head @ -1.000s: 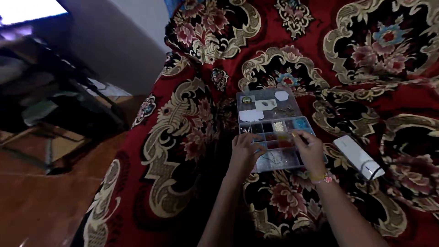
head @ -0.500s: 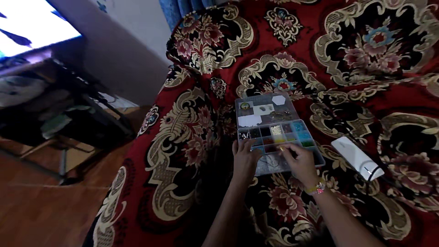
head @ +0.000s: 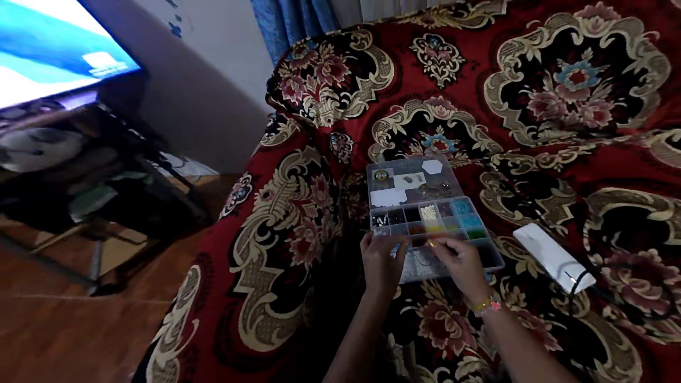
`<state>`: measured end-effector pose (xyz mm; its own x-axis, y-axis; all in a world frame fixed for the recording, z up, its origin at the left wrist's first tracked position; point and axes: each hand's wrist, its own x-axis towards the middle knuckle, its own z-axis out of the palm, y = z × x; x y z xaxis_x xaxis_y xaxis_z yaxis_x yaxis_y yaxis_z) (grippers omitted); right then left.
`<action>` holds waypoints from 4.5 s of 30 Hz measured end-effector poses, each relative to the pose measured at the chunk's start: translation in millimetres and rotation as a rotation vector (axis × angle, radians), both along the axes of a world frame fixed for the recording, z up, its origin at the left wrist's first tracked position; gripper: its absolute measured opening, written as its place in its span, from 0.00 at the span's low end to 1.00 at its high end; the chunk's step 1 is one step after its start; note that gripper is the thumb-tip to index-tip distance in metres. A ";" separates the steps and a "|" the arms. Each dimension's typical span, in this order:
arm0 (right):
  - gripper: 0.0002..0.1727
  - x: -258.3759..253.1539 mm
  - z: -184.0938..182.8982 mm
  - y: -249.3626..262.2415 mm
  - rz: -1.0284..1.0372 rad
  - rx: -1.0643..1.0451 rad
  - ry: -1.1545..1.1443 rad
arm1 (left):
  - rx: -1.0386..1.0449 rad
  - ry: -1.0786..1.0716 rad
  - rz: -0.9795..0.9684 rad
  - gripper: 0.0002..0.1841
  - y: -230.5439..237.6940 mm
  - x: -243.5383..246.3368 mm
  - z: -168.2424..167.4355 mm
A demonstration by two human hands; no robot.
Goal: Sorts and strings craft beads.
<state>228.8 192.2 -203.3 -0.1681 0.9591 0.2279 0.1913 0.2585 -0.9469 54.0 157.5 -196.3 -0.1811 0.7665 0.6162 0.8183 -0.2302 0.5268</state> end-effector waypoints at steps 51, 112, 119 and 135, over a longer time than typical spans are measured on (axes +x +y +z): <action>0.10 6.4 8.8 -4.5 0.338 -0.210 0.435 | -0.396 -0.774 -0.627 0.19 -11.5 10.0 16.0; 0.09 -0.7 6.0 -6.5 0.183 -0.296 0.421 | -0.430 0.097 -0.239 0.07 -5.6 -15.8 13.7; 0.09 -11.8 1.0 -17.1 0.236 -0.228 0.376 | -0.511 -1.257 -0.455 0.04 -9.6 -11.6 26.8; 0.09 -17.9 3.6 -28.6 0.294 -0.201 0.434 | -0.753 -1.465 -0.597 0.13 -9.4 -8.3 15.1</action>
